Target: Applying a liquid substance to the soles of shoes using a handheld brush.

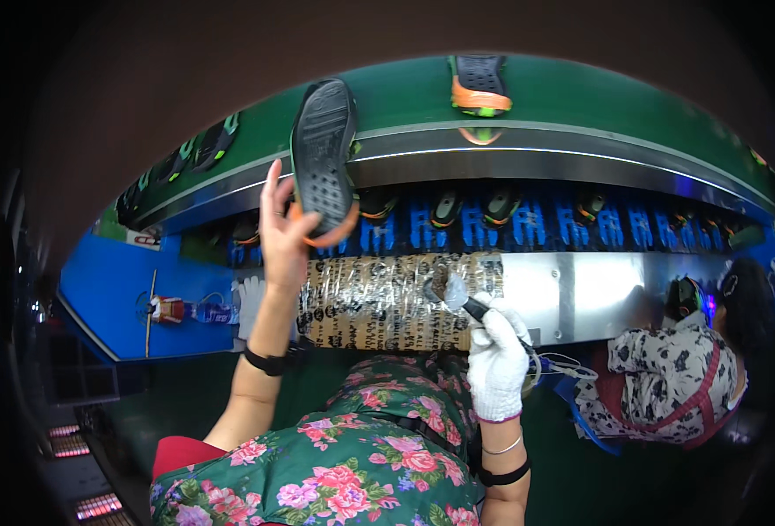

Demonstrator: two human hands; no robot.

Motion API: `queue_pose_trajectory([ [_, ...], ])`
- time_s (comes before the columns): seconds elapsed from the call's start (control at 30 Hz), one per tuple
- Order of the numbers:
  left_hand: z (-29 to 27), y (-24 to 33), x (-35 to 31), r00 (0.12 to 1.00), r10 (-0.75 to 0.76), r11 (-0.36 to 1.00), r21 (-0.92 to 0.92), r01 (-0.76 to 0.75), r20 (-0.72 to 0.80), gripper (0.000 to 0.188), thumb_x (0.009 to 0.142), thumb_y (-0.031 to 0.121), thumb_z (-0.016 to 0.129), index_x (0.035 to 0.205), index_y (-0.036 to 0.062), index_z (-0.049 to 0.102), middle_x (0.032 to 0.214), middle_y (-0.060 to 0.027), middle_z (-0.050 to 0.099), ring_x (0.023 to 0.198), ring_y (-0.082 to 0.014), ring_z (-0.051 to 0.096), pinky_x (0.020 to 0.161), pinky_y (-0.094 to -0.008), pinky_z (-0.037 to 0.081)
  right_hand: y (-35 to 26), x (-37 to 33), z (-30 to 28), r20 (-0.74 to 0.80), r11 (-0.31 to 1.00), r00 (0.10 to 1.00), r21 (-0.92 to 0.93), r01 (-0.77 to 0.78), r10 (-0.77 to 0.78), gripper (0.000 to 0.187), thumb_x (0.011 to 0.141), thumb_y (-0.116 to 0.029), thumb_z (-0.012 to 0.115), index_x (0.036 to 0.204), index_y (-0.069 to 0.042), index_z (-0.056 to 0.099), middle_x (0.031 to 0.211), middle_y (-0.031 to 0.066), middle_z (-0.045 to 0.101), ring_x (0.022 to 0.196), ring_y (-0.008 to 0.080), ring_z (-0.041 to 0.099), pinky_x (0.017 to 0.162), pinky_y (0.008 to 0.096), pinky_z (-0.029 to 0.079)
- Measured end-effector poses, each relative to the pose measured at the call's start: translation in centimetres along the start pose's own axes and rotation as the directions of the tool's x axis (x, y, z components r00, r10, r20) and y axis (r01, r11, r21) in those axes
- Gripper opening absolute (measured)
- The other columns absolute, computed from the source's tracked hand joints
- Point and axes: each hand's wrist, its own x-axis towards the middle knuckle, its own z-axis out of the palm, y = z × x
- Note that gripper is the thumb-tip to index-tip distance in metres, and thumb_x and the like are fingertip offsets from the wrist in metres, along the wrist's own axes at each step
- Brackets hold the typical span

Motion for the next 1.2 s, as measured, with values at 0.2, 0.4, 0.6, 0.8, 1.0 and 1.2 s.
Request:
queue_pose_trajectory([
  [0.2, 0.9, -2.5, -2.9, 0.914, -0.401, 0.826, -0.408, 0.389, 0.060, 0.072, 0.087, 0.006, 0.070, 0.149, 0.0067, 0.034, 0.126, -0.0162, 0.059, 0.107, -0.0231, 0.067, 0.091, -0.0392, 0.059, -0.4, -0.2, 6.0, 0.101, 0.999, 0.995, -0.043, 0.018, -0.013, 0.025, 0.096, 0.002, 0.059, 0.120, 0.006, 0.063, 0.117, 0.0188, 0.066, 0.089, 0.0136, 0.060, 0.067, 0.0204, 0.050],
  [0.4, 0.3, -2.2, -8.6, 0.568, -0.652, 0.373, -0.439, 0.817, 0.503, 0.062, 0.082, 0.006, 0.059, 0.141, -0.0017, 0.041, 0.118, -0.0222, 0.066, 0.100, -0.0283, 0.072, 0.085, -0.0427, 0.063, 0.1, -1.0, 10.5, 0.254, 0.908, 0.966, -0.393, 0.146, -0.046, 0.027, 0.088, 0.007, 0.064, 0.115, 0.007, 0.068, 0.120, 0.0222, 0.069, 0.106, 0.0232, 0.069, 0.087, 0.0287, 0.056],
  [0.6, 1.0, -3.5, -12.5, 0.658, -0.412, 0.356, -0.554, 0.753, 0.630, 0.063, 0.096, 0.037, 0.059, 0.144, -0.0012, 0.045, 0.134, -0.0275, 0.061, 0.119, -0.0368, 0.065, 0.105, -0.0501, 0.053, 0.4, -0.5, 10.8, 0.552, 0.456, 0.805, -0.672, 0.583, -0.215, 0.020, 0.078, 0.010, 0.075, 0.097, 0.005, 0.076, 0.099, 0.0167, 0.077, 0.092, 0.0218, 0.072, 0.084, 0.0335, 0.057],
  [0.8, 3.5, -3.7, -11.6, 0.626, -0.526, 0.116, -0.680, 0.724, 0.576, 0.107, 0.087, 0.091, 0.017, 0.150, 0.0091, 0.045, 0.140, -0.0124, 0.060, 0.122, -0.0286, 0.063, 0.106, -0.0443, 0.051, 0.2, 0.5, 9.6, 0.652, 0.298, 0.718, -0.654, 0.695, -0.244, 0.025, 0.077, 0.007, 0.078, 0.101, 0.001, 0.077, 0.099, 0.0144, 0.077, 0.086, 0.0225, 0.072, 0.077, 0.0334, 0.057],
  [1.0, 6.0, -2.4, -12.5, 0.606, -0.635, 0.369, -0.501, 0.783, 0.480, 0.099, 0.091, 0.087, 0.023, 0.154, 0.0137, 0.041, 0.152, -0.0091, 0.051, 0.137, -0.0298, 0.051, 0.116, -0.0488, 0.039, 0.3, 3.1, 8.7, 0.855, -0.163, 0.413, -0.477, 0.864, -0.313, 0.036, 0.077, 0.000, 0.076, 0.113, -0.005, 0.077, 0.111, 0.0105, 0.076, 0.092, 0.0292, 0.071, 0.080, 0.0348, 0.056],
  [1.2, 6.4, -3.7, -13.2, 0.551, -0.675, 0.402, -0.381, 0.833, 0.491, 0.104, 0.091, 0.087, 0.012, 0.150, 0.0071, 0.043, 0.144, -0.0125, 0.056, 0.134, -0.0258, 0.055, 0.113, -0.0407, 0.044, 1.3, 1.9, 8.6, 0.854, -0.177, 0.502, -0.520, 0.836, -0.139, 0.034, 0.085, -0.008, 0.070, 0.119, -0.006, 0.075, 0.118, 0.0124, 0.074, 0.104, 0.0311, 0.069, 0.089, 0.0386, 0.054],
])
